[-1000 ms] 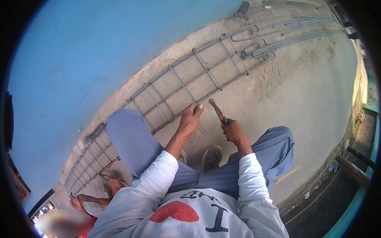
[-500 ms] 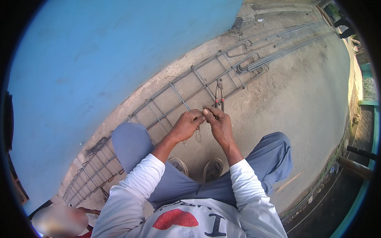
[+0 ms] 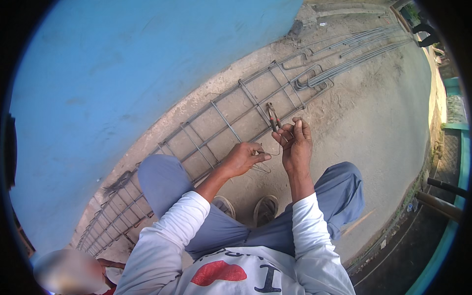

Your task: The person sits on the ground and uses pliers to twist wire ties around the intersections of a steel rebar mesh. They repeatedly pick up wire, wrap it around the bars, and twist it to secure the grid structure.

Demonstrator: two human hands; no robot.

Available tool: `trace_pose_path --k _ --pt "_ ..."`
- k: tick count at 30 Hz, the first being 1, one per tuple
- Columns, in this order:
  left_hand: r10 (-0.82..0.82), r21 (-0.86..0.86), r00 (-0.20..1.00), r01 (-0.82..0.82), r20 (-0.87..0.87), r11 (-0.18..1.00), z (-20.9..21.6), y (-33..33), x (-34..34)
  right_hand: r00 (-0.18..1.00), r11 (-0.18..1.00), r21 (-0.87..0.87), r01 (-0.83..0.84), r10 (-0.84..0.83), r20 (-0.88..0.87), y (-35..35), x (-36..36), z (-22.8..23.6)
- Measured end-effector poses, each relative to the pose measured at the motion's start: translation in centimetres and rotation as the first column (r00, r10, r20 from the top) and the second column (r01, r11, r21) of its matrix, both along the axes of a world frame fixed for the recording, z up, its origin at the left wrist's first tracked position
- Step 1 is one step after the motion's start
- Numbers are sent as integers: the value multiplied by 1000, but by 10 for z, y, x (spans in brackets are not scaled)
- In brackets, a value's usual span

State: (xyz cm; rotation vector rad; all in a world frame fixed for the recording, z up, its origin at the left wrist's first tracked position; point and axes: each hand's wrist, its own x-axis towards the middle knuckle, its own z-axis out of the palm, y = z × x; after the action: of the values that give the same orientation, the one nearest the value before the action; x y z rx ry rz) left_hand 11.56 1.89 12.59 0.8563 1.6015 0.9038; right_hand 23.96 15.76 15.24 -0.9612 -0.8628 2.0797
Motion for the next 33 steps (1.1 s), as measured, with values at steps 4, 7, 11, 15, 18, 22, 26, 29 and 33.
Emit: trace_pose_path --k 4,7,11,15,18,22,26,29,33 --pt "-136 127 971 163 -196 978 -14 -11 7 984 992 -35 120 -124 -127 29 10 5" --pt "-284 88 910 323 -303 942 -13 -14 14 994 995 -2 101 -101 -41 29 2 10" --pt "-260 231 964 264 -49 936 -12 -17 1 987 994 36 -106 101 127 6 -25 25" --pt "284 296 917 -365 282 883 20 -7 -36 905 936 64 -346 315 285 -26 -44 24" --pt "446 320 810 -568 381 758 25 -12 -58 825 876 160 -454 346 447 -56 -64 20" --pt "444 264 822 -545 356 796 24 -25 -77 770 829 207 -520 350 533 -69 -84 19" --pt "449 299 825 -549 342 781 24 -33 -82 738 807 205 -554 361 571 -73 -90 22" --pt "543 252 790 -608 284 753 32 -34 -88 731 776 258 -575 345 589 -81 -97 29" --pt "650 220 672 -736 355 641 23 -33 -101 709 754 279 -594 328 624 -91 -99 26"
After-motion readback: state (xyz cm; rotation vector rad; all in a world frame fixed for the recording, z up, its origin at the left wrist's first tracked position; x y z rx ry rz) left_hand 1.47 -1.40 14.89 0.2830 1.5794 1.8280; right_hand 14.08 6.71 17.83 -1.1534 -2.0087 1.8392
